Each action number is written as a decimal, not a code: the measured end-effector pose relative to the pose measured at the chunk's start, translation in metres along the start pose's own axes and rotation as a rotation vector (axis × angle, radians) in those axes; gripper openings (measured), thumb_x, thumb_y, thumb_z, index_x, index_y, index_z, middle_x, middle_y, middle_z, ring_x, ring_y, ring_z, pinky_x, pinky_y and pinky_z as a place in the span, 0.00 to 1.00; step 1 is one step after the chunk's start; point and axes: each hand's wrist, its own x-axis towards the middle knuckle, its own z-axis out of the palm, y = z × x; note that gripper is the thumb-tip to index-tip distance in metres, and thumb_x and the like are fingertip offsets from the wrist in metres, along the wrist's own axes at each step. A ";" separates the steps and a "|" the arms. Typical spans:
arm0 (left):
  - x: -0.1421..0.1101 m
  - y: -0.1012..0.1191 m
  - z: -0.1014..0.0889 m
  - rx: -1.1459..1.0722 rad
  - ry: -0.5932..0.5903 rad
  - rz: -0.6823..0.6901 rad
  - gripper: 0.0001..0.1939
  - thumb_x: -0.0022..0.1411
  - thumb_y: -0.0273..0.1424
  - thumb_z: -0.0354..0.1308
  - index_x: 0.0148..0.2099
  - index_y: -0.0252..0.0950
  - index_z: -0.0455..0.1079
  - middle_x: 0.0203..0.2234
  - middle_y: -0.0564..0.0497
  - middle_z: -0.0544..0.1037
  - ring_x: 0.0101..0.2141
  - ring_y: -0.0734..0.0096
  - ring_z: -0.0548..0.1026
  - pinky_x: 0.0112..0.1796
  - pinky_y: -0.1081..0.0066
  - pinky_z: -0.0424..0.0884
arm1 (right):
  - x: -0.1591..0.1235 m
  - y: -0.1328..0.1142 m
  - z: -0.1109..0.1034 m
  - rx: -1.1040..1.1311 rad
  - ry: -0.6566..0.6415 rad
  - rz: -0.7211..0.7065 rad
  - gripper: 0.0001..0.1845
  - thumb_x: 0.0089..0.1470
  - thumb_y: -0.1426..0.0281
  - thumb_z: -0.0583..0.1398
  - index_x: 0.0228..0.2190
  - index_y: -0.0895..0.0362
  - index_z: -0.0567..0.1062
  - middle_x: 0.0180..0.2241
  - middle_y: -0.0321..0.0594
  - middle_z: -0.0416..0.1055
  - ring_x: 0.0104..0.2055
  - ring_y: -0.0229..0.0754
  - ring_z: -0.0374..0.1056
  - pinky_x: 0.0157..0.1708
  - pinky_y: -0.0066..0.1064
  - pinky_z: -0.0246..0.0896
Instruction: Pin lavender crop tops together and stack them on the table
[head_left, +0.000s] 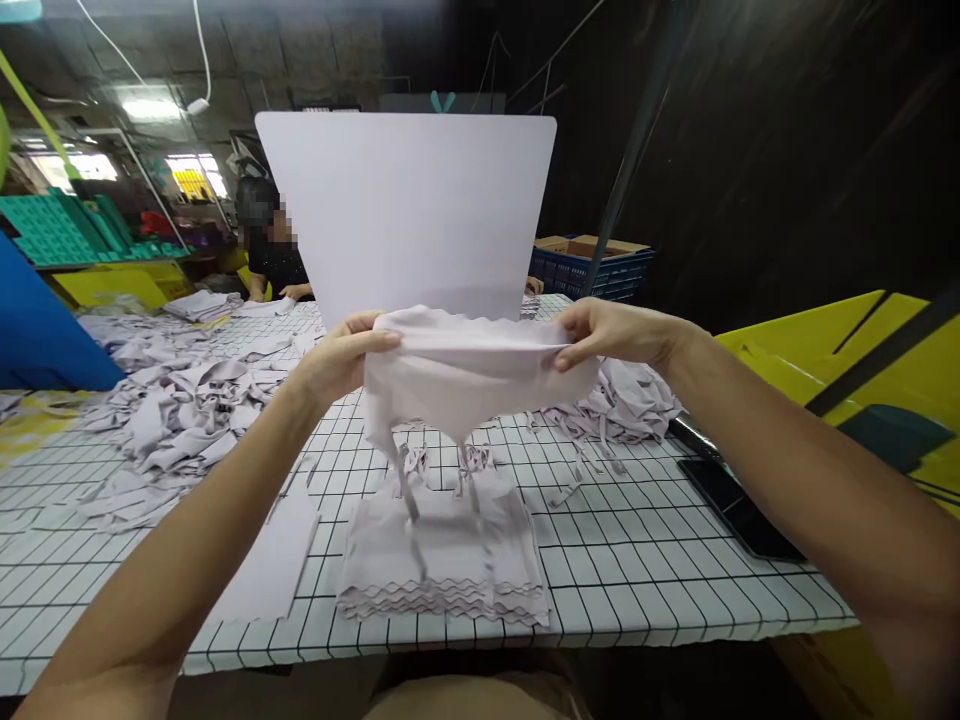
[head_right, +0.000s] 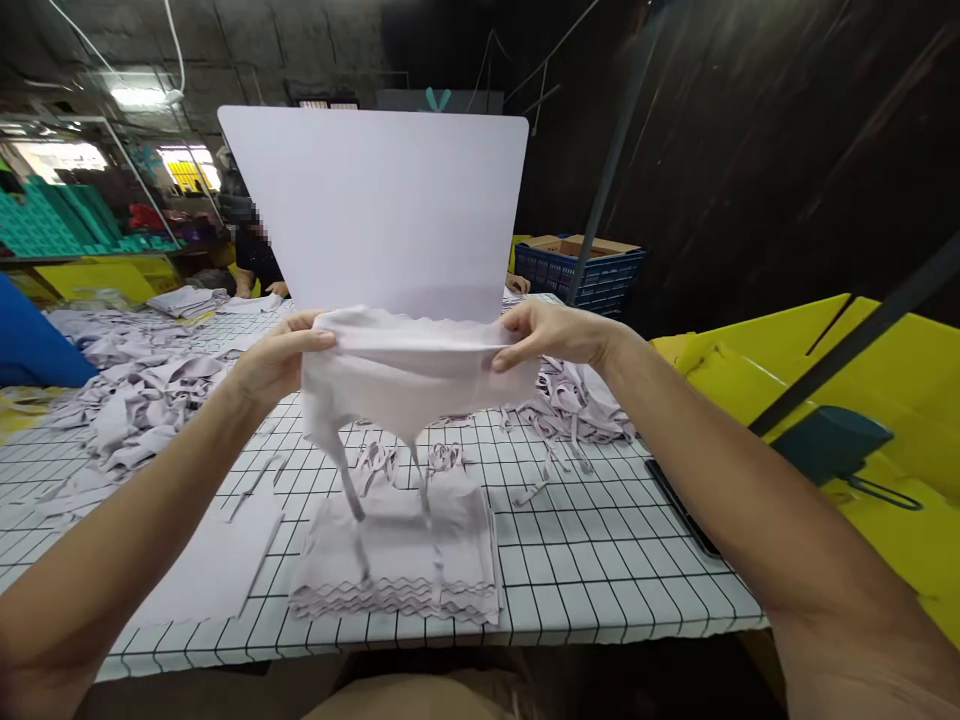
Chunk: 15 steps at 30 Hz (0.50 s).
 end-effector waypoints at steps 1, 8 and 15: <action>-0.002 0.002 -0.002 0.002 -0.035 -0.020 0.09 0.45 0.31 0.73 0.27 0.34 0.76 0.21 0.52 0.77 0.20 0.77 0.73 0.21 0.79 0.70 | -0.004 0.001 -0.002 0.053 0.081 -0.030 0.20 0.30 0.56 0.76 0.22 0.56 0.81 0.23 0.39 0.75 0.24 0.39 0.69 0.22 0.31 0.63; -0.002 0.024 0.003 0.420 -0.268 -0.194 0.14 0.41 0.29 0.74 0.34 0.35 0.79 0.27 0.47 0.81 0.25 0.67 0.78 0.23 0.75 0.73 | -0.015 -0.023 -0.001 0.153 0.385 -0.197 0.19 0.44 0.54 0.71 0.24 0.56 0.77 0.28 0.41 0.73 0.31 0.43 0.71 0.27 0.35 0.66; -0.025 0.055 -0.005 0.250 -0.182 0.133 0.16 0.45 0.33 0.72 0.18 0.34 0.69 0.12 0.55 0.68 0.14 0.81 0.65 0.16 0.80 0.61 | -0.026 -0.048 0.010 0.014 0.196 -0.127 0.19 0.29 0.59 0.76 0.20 0.55 0.78 0.21 0.36 0.72 0.24 0.39 0.68 0.21 0.31 0.63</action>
